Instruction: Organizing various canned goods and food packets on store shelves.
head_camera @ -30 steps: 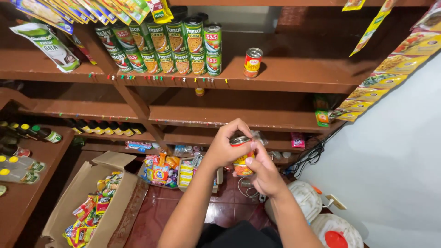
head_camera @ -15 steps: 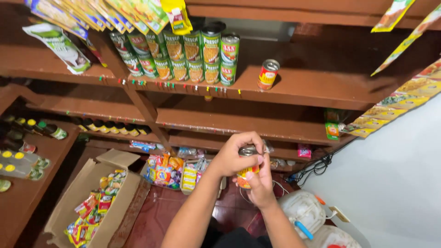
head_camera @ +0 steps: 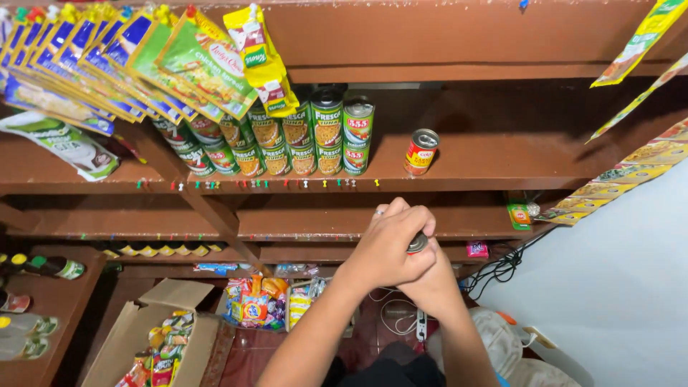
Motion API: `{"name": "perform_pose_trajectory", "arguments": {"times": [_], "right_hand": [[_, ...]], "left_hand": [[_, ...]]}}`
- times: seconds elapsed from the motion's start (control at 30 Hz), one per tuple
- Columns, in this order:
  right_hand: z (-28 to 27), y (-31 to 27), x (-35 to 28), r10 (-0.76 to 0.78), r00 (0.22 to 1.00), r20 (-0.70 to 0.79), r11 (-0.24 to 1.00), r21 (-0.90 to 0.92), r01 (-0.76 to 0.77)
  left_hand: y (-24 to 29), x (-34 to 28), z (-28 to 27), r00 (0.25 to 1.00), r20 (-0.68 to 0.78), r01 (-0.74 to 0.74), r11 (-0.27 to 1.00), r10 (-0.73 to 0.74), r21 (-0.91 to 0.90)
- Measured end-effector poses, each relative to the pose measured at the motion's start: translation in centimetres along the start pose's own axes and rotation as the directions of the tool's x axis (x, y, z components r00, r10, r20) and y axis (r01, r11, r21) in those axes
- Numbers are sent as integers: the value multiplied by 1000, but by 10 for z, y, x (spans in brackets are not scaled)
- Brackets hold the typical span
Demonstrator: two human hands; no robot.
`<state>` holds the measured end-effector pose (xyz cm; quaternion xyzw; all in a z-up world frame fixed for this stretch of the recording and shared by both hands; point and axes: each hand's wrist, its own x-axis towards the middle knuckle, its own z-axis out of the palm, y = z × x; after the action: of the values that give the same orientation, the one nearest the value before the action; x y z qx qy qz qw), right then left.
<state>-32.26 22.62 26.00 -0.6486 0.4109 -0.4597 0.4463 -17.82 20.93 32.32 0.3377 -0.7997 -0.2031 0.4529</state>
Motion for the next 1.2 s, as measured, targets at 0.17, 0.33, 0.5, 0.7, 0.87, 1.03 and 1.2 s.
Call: {"name": "perform_pose_trajectory", "arguments": {"times": [0.17,0.33,0.5,0.7,0.87,1.03,1.2], "right_hand": [[-10,-18,31,-86,995,-54,996,5,86],[-51,17,64,-76,986,-150,968,-248,37],[-113,48,109,-91,952,-294,963,217,159],[-130,61,193,-124,976,-180,888,419,190],[-120,64,231,-325,945,41,870,404,282],[-115,68,247,-281,912,299,925,336,175],[-116,68,241,-195,946,258,945,306,111]], "left_hand": [[-21,26,18,1000,-17,19,1000,-20,-15],[-39,52,38,985,-167,17,996,-32,-89],[-94,65,86,894,-370,227,967,-254,-115],[-99,88,101,806,-570,280,951,-158,132],[-102,89,105,799,-555,369,917,-231,150],[-105,88,103,783,-593,328,934,-185,141],[-107,87,107,792,-578,321,939,-197,120]]}}
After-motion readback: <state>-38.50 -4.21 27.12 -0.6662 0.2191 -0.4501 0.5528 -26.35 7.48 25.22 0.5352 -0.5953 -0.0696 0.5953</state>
